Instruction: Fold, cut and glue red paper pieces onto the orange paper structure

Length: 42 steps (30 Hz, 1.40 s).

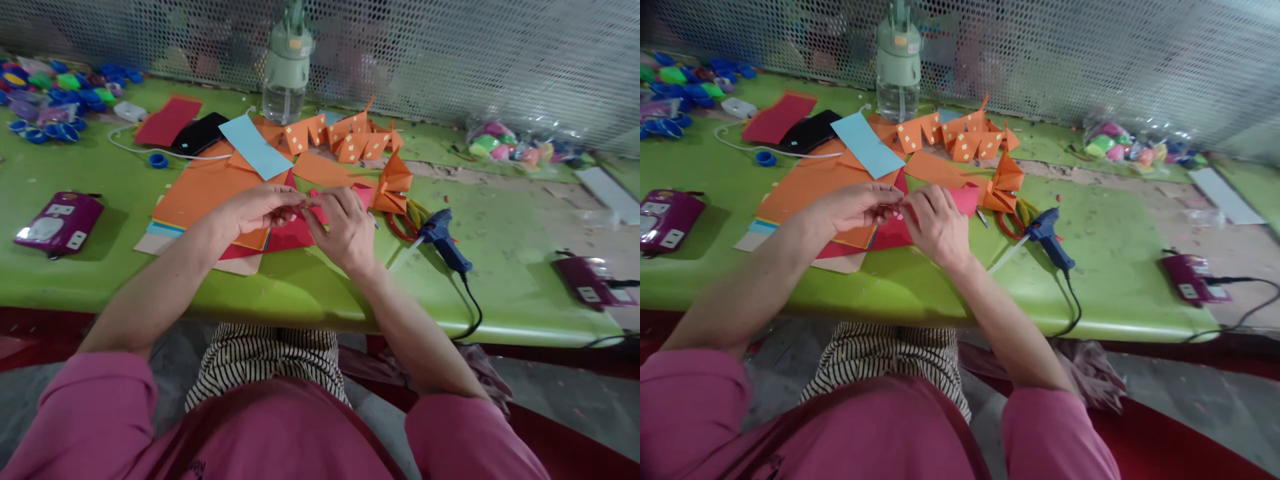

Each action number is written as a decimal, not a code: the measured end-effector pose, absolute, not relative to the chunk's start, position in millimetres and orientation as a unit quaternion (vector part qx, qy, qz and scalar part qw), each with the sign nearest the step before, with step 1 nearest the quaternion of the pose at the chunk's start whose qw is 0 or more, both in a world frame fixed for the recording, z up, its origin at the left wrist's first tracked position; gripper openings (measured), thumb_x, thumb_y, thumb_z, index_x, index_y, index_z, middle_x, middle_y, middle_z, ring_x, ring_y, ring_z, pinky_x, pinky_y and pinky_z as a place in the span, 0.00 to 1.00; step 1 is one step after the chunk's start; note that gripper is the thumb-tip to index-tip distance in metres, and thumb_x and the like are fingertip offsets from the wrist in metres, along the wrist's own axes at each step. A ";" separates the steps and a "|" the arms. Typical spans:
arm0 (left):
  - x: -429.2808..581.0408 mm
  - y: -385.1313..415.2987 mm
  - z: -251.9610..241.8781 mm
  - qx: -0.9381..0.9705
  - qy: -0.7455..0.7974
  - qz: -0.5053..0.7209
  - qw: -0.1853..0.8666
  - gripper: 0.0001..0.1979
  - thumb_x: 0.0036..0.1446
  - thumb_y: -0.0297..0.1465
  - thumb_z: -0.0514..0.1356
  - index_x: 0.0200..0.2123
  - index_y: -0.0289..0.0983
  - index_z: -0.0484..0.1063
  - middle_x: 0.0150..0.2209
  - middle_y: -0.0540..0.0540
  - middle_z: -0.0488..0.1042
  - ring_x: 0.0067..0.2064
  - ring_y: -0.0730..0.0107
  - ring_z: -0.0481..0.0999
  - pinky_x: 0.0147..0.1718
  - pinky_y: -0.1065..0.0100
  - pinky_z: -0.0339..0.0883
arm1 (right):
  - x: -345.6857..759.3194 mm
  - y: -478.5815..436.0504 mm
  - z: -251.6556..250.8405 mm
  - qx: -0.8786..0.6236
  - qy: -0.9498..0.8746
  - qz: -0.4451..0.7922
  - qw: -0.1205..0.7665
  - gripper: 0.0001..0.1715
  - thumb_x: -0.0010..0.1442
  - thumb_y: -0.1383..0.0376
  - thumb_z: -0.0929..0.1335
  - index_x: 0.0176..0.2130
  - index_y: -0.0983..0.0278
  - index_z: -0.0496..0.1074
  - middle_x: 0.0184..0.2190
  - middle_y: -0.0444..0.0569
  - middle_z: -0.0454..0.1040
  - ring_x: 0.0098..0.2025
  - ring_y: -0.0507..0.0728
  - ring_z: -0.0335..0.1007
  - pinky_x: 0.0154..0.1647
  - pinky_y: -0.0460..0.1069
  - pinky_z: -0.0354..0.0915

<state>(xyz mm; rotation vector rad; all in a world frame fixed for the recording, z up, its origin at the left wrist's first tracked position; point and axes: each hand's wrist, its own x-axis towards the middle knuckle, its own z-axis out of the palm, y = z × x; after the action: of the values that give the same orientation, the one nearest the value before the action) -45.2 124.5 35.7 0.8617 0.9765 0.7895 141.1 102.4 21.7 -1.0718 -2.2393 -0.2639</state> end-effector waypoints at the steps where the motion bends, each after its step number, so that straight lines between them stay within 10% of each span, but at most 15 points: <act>1: -44.9 124.0 35.6 0.391 0.442 0.357 0.724 0.10 0.62 0.26 0.64 0.27 0.34 0.72 0.24 0.50 0.73 0.23 0.81 0.66 0.23 0.75 0.59 | 140.6 102.1 22.3 -0.407 -0.849 -0.094 0.325 0.11 0.70 0.61 0.64 0.41 0.61 0.75 0.39 0.53 0.77 0.41 0.59 0.73 0.33 0.50 0.66; 12: -40.3 120.9 35.2 0.468 0.463 0.353 0.665 0.05 0.58 0.23 0.65 0.31 0.36 0.73 0.24 0.52 0.73 0.25 0.80 0.69 0.25 0.74 0.58 | 141.4 107.0 24.4 -0.480 -0.726 0.265 0.415 0.10 0.62 0.59 0.69 0.32 0.62 0.71 0.30 0.44 0.73 0.30 0.51 0.64 0.33 0.49 0.62; 22: -31.6 130.3 14.8 0.649 0.577 0.377 0.322 0.07 0.59 0.26 0.65 0.42 0.36 0.75 0.39 0.48 0.80 0.36 0.73 0.77 0.39 0.69 0.69 | 164.5 144.0 34.5 -0.514 -0.771 0.146 0.346 0.06 0.58 0.63 0.71 0.31 0.62 0.73 0.30 0.47 0.73 0.31 0.53 0.65 0.37 0.50 0.62; 28: -15.8 136.8 -4.1 0.686 0.541 0.387 0.295 0.20 0.57 0.26 0.67 0.53 0.37 0.72 0.38 0.47 0.81 0.39 0.68 0.80 0.42 0.65 0.73 | 158.2 147.9 25.9 -0.524 -0.789 0.132 0.293 0.05 0.60 0.64 0.70 0.32 0.63 0.75 0.32 0.49 0.75 0.31 0.54 0.66 0.36 0.50 0.62; 42: -10.7 134.1 -2.1 0.669 0.519 0.406 0.342 0.11 0.58 0.22 0.63 0.44 0.36 0.74 0.37 0.47 0.81 0.40 0.70 0.79 0.42 0.69 0.70 | 158.0 147.6 16.9 -0.518 -0.793 0.099 0.305 0.05 0.60 0.64 0.70 0.32 0.61 0.74 0.33 0.49 0.76 0.32 0.55 0.68 0.32 0.50 0.61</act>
<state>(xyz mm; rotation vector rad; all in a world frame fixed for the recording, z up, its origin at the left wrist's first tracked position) -10.7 134.1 -2.1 1.7400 1.3498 1.0568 158.0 147.6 16.9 -1.3720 -2.1004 0.2621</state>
